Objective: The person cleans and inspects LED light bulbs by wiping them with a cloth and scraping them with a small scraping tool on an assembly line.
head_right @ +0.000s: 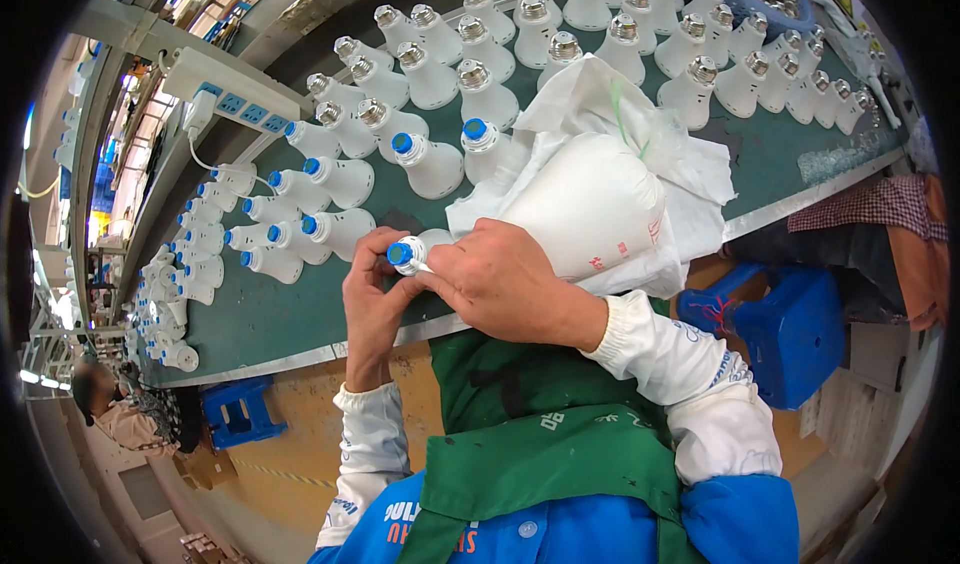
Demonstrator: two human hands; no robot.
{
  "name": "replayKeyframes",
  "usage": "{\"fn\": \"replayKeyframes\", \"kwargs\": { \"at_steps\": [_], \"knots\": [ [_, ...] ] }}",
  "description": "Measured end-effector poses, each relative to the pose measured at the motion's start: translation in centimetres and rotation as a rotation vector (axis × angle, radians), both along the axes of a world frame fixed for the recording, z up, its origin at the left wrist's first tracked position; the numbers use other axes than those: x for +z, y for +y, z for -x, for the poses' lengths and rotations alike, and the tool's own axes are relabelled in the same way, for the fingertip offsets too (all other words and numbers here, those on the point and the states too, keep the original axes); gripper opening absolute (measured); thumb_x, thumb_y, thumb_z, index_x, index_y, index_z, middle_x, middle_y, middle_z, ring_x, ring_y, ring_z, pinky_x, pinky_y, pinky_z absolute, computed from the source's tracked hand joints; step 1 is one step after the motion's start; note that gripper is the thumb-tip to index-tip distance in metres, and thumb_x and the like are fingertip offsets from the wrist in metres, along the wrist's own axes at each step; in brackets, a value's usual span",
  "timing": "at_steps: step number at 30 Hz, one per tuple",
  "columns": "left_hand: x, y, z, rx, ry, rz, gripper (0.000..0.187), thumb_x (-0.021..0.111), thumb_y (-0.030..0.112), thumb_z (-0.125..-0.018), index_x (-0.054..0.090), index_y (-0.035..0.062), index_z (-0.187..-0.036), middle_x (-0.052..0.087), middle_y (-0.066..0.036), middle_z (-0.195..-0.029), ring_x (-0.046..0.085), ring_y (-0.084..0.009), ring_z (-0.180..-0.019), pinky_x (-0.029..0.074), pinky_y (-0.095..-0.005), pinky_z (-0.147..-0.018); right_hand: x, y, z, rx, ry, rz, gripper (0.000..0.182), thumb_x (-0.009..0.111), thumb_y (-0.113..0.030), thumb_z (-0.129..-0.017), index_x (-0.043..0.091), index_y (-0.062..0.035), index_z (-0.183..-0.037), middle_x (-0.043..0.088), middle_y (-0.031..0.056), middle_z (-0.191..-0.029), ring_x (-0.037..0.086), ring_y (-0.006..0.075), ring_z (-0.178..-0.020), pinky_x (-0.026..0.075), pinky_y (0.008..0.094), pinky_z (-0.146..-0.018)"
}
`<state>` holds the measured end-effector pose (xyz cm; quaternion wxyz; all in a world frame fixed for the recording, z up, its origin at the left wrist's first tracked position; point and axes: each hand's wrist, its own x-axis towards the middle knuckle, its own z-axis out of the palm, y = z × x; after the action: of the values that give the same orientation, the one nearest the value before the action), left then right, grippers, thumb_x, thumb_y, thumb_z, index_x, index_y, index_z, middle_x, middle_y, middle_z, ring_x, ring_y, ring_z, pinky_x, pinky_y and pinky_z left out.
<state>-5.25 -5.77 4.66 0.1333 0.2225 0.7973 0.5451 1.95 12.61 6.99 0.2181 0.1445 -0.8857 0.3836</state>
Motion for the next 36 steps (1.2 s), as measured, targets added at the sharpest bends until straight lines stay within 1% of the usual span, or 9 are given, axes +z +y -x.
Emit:
{"fn": "replayKeyframes", "kwargs": {
  "at_steps": [4, 6, 10, 13, 15, 18, 24, 30, 36],
  "knots": [
    [1.0, 0.2, -0.1, -0.033, -0.026, -0.042, 0.062, 0.078, 0.012, -0.063, 0.053, 0.0097, -0.119, 0.052, -0.005, -0.115, 0.049, -0.0172, -0.098, 0.039, -0.0292, -0.082, -0.1, 0.0, 0.1, -0.004, 0.021, -0.001, 0.014, 0.067, -0.014, -0.079, 0.058, -0.0067, -0.071, 0.055, 0.0061, -0.059, 0.051, 0.0264, -0.054, 0.040, 0.0352, -0.055],
    [1.6, 0.7, -0.8, 0.026, 0.007, -0.029, 0.052, 0.075, 0.009, -0.065, 0.058, 0.0084, -0.114, 0.054, -0.005, -0.112, 0.051, -0.0174, -0.100, 0.040, -0.0293, -0.081, -0.1, -0.1, 0.1, -0.005, 0.008, 0.005, 0.014, 0.067, -0.014, -0.079, 0.058, -0.0066, -0.072, 0.055, 0.0062, -0.060, 0.051, 0.0264, -0.055, 0.040, 0.0353, -0.055],
    [0.1, 0.3, -0.4, 0.033, -0.027, -0.004, 0.055, 0.075, 0.010, -0.066, 0.057, 0.0088, -0.117, 0.052, -0.005, -0.116, 0.050, -0.0176, -0.102, 0.041, -0.0300, -0.082, 0.1, 0.0, 0.0, 0.006, 0.000, 0.003, 0.014, 0.067, -0.013, -0.079, 0.058, -0.0064, -0.071, 0.055, 0.0066, -0.060, 0.051, 0.0265, -0.054, 0.040, 0.0355, -0.055],
    [0.4, 0.2, -0.1, -0.037, 0.131, 0.052, 0.060, 0.074, 0.000, -0.068, 0.050, 0.0031, -0.123, 0.049, -0.004, -0.119, 0.051, -0.0105, -0.088, 0.043, -0.0237, -0.080, 0.0, 0.0, 0.1, -0.009, 0.007, 0.005, 0.014, 0.067, -0.012, -0.079, 0.057, -0.0063, -0.071, 0.055, 0.0067, -0.060, 0.051, 0.0265, -0.054, 0.040, 0.0354, -0.054],
    [1.5, 0.7, -0.6, -0.001, 0.002, -0.024, 0.052, 0.075, 0.008, -0.067, 0.055, 0.0083, -0.115, 0.051, -0.005, -0.118, 0.050, -0.0179, -0.101, 0.040, -0.0298, -0.082, -0.2, 0.0, 0.1, -0.009, 0.011, 0.005, 0.014, 0.067, -0.012, -0.079, 0.057, -0.0062, -0.071, 0.055, 0.0067, -0.060, 0.051, 0.0265, -0.054, 0.040, 0.0353, -0.054],
    [1.4, 1.1, -1.0, 0.037, 0.002, -0.022, 0.049, 0.072, 0.003, -0.069, 0.057, 0.0086, -0.115, 0.050, -0.005, -0.118, 0.050, -0.0178, -0.104, 0.041, -0.0295, -0.082, -0.1, -0.1, 0.1, -0.013, 0.008, 0.021, 0.014, 0.067, -0.012, -0.079, 0.057, -0.0061, -0.071, 0.055, 0.0067, -0.060, 0.051, 0.0265, -0.054, 0.039, 0.0355, -0.054],
    [1.4, 0.7, 0.0, -0.073, -0.032, -0.045, 0.061, 0.074, 0.004, -0.066, 0.052, 0.0098, -0.122, 0.049, -0.005, -0.119, 0.049, -0.0164, -0.097, 0.039, -0.0290, -0.084, 0.1, 0.0, 0.2, -0.020, 0.023, 0.017, 0.014, 0.067, -0.012, -0.078, 0.057, -0.0059, -0.071, 0.054, 0.0071, -0.059, 0.051, 0.0268, -0.054, 0.039, 0.0358, -0.054],
    [0.5, 0.8, 0.0, -0.022, -0.094, 0.020, 0.065, 0.072, 0.003, -0.068, 0.048, 0.0099, -0.128, 0.048, -0.006, -0.119, 0.049, -0.0167, -0.099, 0.040, -0.0295, -0.086, 0.2, -0.1, 0.2, -0.020, 0.019, 0.033, 0.013, 0.067, -0.011, -0.078, 0.057, -0.0057, -0.072, 0.054, 0.0075, -0.060, 0.051, 0.0267, -0.054, 0.039, 0.0358, -0.054],
    [1.6, 0.9, -0.1, -0.039, -0.036, -0.044, 0.060, 0.073, 0.006, -0.068, 0.051, 0.0082, -0.123, 0.049, -0.005, -0.121, 0.050, -0.0161, -0.102, 0.040, -0.0290, -0.085, -0.1, 0.0, 0.3, -0.022, 0.023, 0.037, 0.013, 0.067, -0.010, -0.078, 0.056, -0.0058, -0.071, 0.054, 0.0075, -0.060, 0.051, 0.0266, -0.054, 0.039, 0.0358, -0.054]
  ]
}}
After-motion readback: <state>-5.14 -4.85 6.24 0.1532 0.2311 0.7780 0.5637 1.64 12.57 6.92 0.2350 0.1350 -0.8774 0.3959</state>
